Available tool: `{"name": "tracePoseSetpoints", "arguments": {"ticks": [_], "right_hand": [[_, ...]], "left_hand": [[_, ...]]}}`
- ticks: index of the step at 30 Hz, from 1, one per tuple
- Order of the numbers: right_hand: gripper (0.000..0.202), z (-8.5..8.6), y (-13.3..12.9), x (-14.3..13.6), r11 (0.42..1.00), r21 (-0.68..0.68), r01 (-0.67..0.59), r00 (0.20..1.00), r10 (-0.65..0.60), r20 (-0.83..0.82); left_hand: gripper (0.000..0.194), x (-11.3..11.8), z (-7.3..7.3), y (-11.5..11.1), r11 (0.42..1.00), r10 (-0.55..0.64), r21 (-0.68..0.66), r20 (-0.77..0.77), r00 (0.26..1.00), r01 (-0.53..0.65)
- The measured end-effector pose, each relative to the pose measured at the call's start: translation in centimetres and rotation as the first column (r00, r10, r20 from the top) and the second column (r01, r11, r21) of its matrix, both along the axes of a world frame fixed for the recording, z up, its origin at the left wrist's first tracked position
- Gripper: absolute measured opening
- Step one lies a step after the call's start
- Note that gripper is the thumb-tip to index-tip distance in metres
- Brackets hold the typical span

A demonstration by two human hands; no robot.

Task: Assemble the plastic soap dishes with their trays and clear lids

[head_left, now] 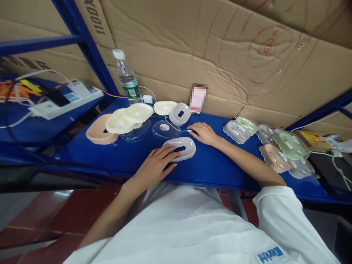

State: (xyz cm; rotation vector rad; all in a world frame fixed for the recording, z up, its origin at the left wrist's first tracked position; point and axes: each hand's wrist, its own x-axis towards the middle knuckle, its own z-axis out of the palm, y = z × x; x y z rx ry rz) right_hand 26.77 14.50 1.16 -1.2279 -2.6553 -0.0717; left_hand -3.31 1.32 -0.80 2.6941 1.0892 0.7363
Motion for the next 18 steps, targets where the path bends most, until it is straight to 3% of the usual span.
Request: {"name": "tracePoseSetpoints", "arguments": {"ticks": [4, 8, 18], "right_hand": [[0.025, -0.4, 2.1, -2.4, 0.988, 0.093, 0.119, 0.993, -0.118, -0.013], [0.031, -0.1, 3.6, -4.0, 0.981, 0.129, 0.147, 0.989, -0.145, -0.022], [0.056, 2.0, 6.1, -6.0, 0.996, 0.049, -0.074, 0.992, 0.069, 0.109]], "left_hand": [[0.036, -0.1, -0.2, 0.1, 1.0, -0.013, -0.021, 0.009, 1.0, 0.013], [0.038, -0.2, -0.3, 0.2, 0.999, -0.019, -0.031, 0.003, 1.0, 0.019], [0.037, -0.3, -0.5, 0.4, 0.998, -0.027, -0.047, 0.049, 0.998, 0.029]]}}
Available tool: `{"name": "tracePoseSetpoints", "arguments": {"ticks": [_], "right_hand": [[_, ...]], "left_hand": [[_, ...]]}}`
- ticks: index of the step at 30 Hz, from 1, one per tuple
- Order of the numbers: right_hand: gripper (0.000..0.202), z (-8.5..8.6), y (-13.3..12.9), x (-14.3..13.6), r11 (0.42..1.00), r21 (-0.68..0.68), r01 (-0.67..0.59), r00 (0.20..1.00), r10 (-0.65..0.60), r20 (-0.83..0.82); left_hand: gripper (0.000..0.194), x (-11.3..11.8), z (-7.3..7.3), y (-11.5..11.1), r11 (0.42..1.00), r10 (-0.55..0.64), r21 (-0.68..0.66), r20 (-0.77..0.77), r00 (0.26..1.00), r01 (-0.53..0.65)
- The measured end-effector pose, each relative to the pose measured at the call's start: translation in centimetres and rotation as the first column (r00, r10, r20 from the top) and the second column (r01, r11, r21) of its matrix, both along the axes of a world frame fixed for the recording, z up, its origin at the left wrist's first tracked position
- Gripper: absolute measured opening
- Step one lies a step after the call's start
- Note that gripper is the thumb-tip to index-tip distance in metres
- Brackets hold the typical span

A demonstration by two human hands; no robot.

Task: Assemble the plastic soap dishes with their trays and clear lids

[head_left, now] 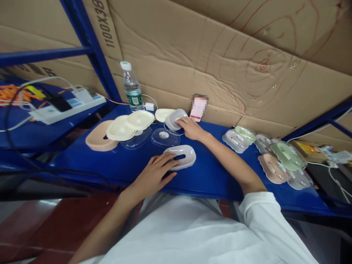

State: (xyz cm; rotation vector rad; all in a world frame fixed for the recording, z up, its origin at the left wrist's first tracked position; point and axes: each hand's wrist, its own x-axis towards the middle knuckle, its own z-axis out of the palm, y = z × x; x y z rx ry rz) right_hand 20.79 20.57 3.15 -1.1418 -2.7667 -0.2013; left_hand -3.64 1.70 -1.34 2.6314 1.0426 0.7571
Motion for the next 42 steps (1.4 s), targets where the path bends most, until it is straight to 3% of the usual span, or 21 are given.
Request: {"name": "tracePoseSetpoints", "arguments": {"ticks": [6, 10, 13, 16, 19, 21, 23, 26, 30, 33, 36, 40, 42], "right_hand": [[0.038, 0.0, 0.1, -2.8, 0.992, 0.117, 0.048, 0.999, -0.05, 0.014], [0.049, 1.2, -0.1, -3.8, 0.978, 0.205, 0.039, 0.997, -0.025, -0.071], [0.046, 2.1, -0.9, -5.0, 0.972, 0.22, -0.086, 0.993, 0.102, -0.064], [0.041, 2.3, -2.1, -6.4, 0.961, 0.145, -0.234, 0.97, 0.241, -0.031], [0.042, 2.3, -2.2, -7.4, 0.95, 0.058, -0.307, 0.945, 0.311, -0.098], [0.043, 2.4, -1.2, -7.5, 0.963, 0.029, -0.267, 0.945, 0.268, -0.188], [0.041, 2.7, 0.6, -7.2, 0.994, 0.005, -0.111, 0.966, 0.109, -0.234], [0.034, 3.0, 3.4, -6.7, 0.993, -0.042, 0.108, 0.984, -0.113, -0.14], [0.025, 3.5, 4.4, -6.8, 0.988, -0.052, 0.144, 0.987, -0.148, -0.068], [0.03, 4.1, 2.0, -5.3, 0.988, 0.027, 0.151, 0.983, -0.147, -0.114], [0.032, 4.1, -3.2, -0.9, 0.986, 0.098, 0.135, 0.98, -0.119, -0.158], [0.032, 2.2, -12.4, 5.5, 0.994, 0.064, 0.093, 0.979, -0.08, -0.19], [0.029, 0.7, -16.0, 6.9, 0.999, 0.006, -0.031, 0.984, 0.032, -0.173]], "left_hand": [[0.037, 0.0, 0.4, -0.1, 1.0, -0.003, 0.002, -0.03, 1.0, 0.003], [0.038, 0.0, 0.3, -0.1, 1.0, 0.004, 0.011, -0.044, 0.999, -0.004], [0.04, 0.0, 0.3, -0.1, 1.0, 0.012, 0.008, -0.041, 0.999, -0.011], [0.042, 0.1, 0.5, -0.2, 1.0, 0.017, 0.01, -0.021, 1.0, -0.017], [0.041, 0.0, 0.6, -0.3, 1.0, 0.019, 0.006, -0.016, 1.0, -0.019], [0.041, 0.0, 0.7, -0.3, 1.0, 0.016, 0.003, -0.014, 1.0, -0.016], [0.04, -0.1, 0.7, -0.3, 1.0, 0.014, -0.001, -0.013, 1.0, -0.014], [0.04, 0.0, 0.8, -0.4, 1.0, 0.014, -0.011, -0.025, 1.0, -0.014], [0.038, -0.1, 0.7, -0.3, 1.0, 0.013, -0.003, -0.032, 0.999, -0.013], [0.032, -0.4, 0.6, -0.4, 0.999, -0.044, 0.02, 0.013, 0.999, 0.043], [0.033, -0.8, 0.9, -0.9, 0.996, -0.072, 0.066, 0.133, 0.989, 0.063], [0.043, -0.8, 2.3, -1.5, 0.987, -0.006, 0.155, 0.35, 0.937, -0.051], [0.044, -0.3, 2.9, -1.7, 0.975, 0.034, 0.185, 0.41, 0.911, -0.12]]}}
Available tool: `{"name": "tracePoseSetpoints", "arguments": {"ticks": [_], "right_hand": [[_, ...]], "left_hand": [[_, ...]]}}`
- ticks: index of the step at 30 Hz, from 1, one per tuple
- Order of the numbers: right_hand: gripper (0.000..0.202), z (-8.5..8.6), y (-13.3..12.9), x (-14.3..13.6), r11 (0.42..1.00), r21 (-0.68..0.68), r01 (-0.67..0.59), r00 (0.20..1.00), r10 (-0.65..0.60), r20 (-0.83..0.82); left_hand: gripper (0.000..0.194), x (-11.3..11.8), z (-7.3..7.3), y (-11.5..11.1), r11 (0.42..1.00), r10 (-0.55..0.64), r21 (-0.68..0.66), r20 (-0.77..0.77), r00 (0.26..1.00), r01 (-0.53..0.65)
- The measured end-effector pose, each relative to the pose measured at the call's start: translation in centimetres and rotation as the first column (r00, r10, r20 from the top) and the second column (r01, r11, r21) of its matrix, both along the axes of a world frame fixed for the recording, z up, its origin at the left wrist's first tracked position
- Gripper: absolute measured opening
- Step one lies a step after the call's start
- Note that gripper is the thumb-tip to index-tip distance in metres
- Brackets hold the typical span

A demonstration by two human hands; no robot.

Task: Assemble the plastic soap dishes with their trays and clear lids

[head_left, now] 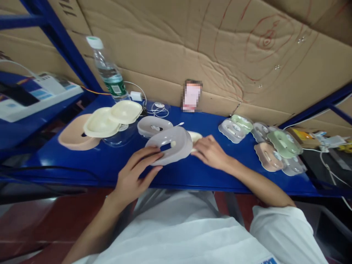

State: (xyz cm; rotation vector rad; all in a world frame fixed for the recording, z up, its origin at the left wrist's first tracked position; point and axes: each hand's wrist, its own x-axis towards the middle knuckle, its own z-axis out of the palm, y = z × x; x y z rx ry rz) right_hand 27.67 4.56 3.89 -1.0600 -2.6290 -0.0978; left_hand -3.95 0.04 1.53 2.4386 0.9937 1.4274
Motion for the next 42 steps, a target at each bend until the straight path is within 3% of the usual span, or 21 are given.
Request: {"name": "tracePoseSetpoints", "arguments": {"ticks": [3, 6, 10, 12, 15, 21, 28, 30, 34, 42], "right_hand": [[0.028, -1.9, -2.8, 0.0, 0.984, 0.028, -0.176, 0.984, 0.174, 0.042], [0.029, -2.4, -3.6, -0.3, 0.933, 0.2, -0.299, 0.954, 0.292, 0.065], [0.018, -1.4, -4.3, 0.5, 0.871, 0.4, -0.286, 0.948, 0.318, -0.014], [0.026, -0.9, -4.4, 0.9, 0.902, 0.362, -0.234, 0.965, 0.261, -0.028], [0.047, -0.8, -3.6, 1.0, 0.954, 0.173, -0.245, 0.97, 0.24, 0.046], [0.039, -1.9, -2.4, 1.0, 0.972, -0.011, -0.235, 0.971, 0.235, 0.031], [0.042, -0.9, -3.0, 0.8, 0.971, 0.021, -0.239, 0.967, 0.236, 0.098], [0.051, -0.4, -3.5, 0.8, 0.975, 0.069, -0.213, 0.963, 0.198, 0.181], [0.056, 0.3, -4.7, 0.6, 0.983, 0.178, -0.038, 0.938, -0.026, 0.347], [0.044, 1.5, -5.0, 0.3, 0.964, 0.124, 0.234, 0.857, -0.265, 0.442]], "left_hand": [[0.043, 1.0, 0.0, 0.2, 0.999, 0.023, 0.03, -0.028, 0.999, -0.022], [0.042, 1.5, -0.7, 0.5, 0.999, -0.018, 0.029, -0.161, 0.987, 0.023], [0.035, 1.5, -1.5, 0.9, 0.991, -0.12, 0.012, -0.353, 0.928, 0.133], [0.033, 1.6, -1.6, 1.0, 0.988, -0.139, 0.012, -0.394, 0.909, 0.156], [0.03, 1.8, -1.6, 0.9, 0.988, -0.123, 0.03, -0.426, 0.896, 0.15], [0.028, 1.7, -2.0, 1.0, 0.987, -0.109, 0.058, -0.465, 0.879, 0.153], [0.033, 1.4, -1.9, 1.0, 0.985, -0.153, 0.007, -0.42, 0.895, 0.172], [0.038, 1.3, -1.7, 0.8, 0.988, -0.146, -0.007, -0.394, 0.907, 0.156], [0.043, 1.0, -1.6, 0.7, 0.994, -0.106, -0.015, -0.365, 0.925, 0.108], [0.035, 1.0, -1.8, 0.9, 0.995, -0.098, -0.028, -0.366, 0.925, 0.094]]}}
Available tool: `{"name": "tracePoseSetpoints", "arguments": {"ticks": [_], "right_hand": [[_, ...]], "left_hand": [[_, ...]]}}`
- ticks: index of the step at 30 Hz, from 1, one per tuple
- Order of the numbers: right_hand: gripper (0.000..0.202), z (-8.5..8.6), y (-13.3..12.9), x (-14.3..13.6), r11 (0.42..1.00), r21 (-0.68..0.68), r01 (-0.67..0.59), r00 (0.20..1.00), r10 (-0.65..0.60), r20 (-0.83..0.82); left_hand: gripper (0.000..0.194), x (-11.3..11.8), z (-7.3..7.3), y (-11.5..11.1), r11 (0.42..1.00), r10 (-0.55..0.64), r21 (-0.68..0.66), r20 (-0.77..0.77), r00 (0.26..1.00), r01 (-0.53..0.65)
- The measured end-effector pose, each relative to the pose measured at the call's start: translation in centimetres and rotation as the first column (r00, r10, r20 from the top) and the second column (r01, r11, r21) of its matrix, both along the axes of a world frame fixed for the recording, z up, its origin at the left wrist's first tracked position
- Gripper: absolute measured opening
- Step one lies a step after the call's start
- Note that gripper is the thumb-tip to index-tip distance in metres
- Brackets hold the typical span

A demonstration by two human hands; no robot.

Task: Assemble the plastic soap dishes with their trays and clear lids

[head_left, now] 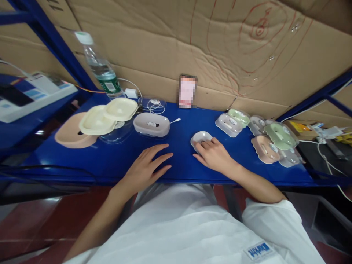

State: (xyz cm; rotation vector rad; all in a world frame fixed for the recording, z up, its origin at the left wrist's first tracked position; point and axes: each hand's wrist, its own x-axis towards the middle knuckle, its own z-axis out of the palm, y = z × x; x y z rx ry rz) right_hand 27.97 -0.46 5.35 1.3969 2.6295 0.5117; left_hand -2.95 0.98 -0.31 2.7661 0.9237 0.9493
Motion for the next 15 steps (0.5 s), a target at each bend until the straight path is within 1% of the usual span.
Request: {"name": "tracePoseSetpoints", "arguments": {"ticks": [3, 5, 7, 8, 10, 12, 13, 15], "right_hand": [[0.038, 0.4, 0.3, 0.9, 0.988, 0.043, 0.149, 0.989, -0.15, 0.021], [0.033, 0.4, 0.7, 1.8, 0.972, 0.077, 0.224, 0.974, -0.226, 0.023], [0.03, 0.2, 1.2, 2.6, 0.965, 0.082, 0.249, 0.968, -0.25, -0.001], [0.029, 0.1, 1.5, 2.8, 0.97, 0.071, 0.234, 0.972, -0.233, -0.022], [0.027, 0.0, 1.7, 2.9, 0.989, 0.037, 0.141, 0.987, -0.138, -0.08], [0.026, -0.1, 1.7, 2.6, 1.0, 0.002, -0.019, 0.988, 0.019, -0.152], [0.027, -0.2, 1.6, 2.3, 0.994, -0.012, -0.106, 0.976, 0.102, -0.194], [0.031, -0.4, 1.3, 1.7, 0.964, -0.032, -0.263, 0.929, 0.244, -0.279]], "left_hand": [[0.033, 0.0, 0.2, 0.1, 0.999, 0.043, 0.015, 0.021, 0.999, -0.043], [0.031, 0.0, 0.2, 0.2, 0.996, 0.082, 0.028, 0.03, 0.996, -0.083], [0.031, -0.2, 0.2, 0.4, 0.992, 0.115, 0.046, 0.03, 0.993, -0.117], [0.031, -0.3, 0.2, 0.6, 0.989, 0.132, 0.057, 0.028, 0.991, -0.134], [0.035, -0.7, 0.4, 1.1, 0.981, 0.177, 0.082, 0.023, 0.984, -0.178], [0.041, -1.0, 0.7, 1.7, 0.967, 0.235, 0.1, 0.011, 0.972, -0.235], [0.044, -1.1, 1.0, 2.1, 0.959, 0.262, 0.106, 0.005, 0.965, -0.261], [0.048, -1.2, 1.4, 2.9, 0.948, 0.303, 0.104, -0.006, 0.953, -0.301]]}}
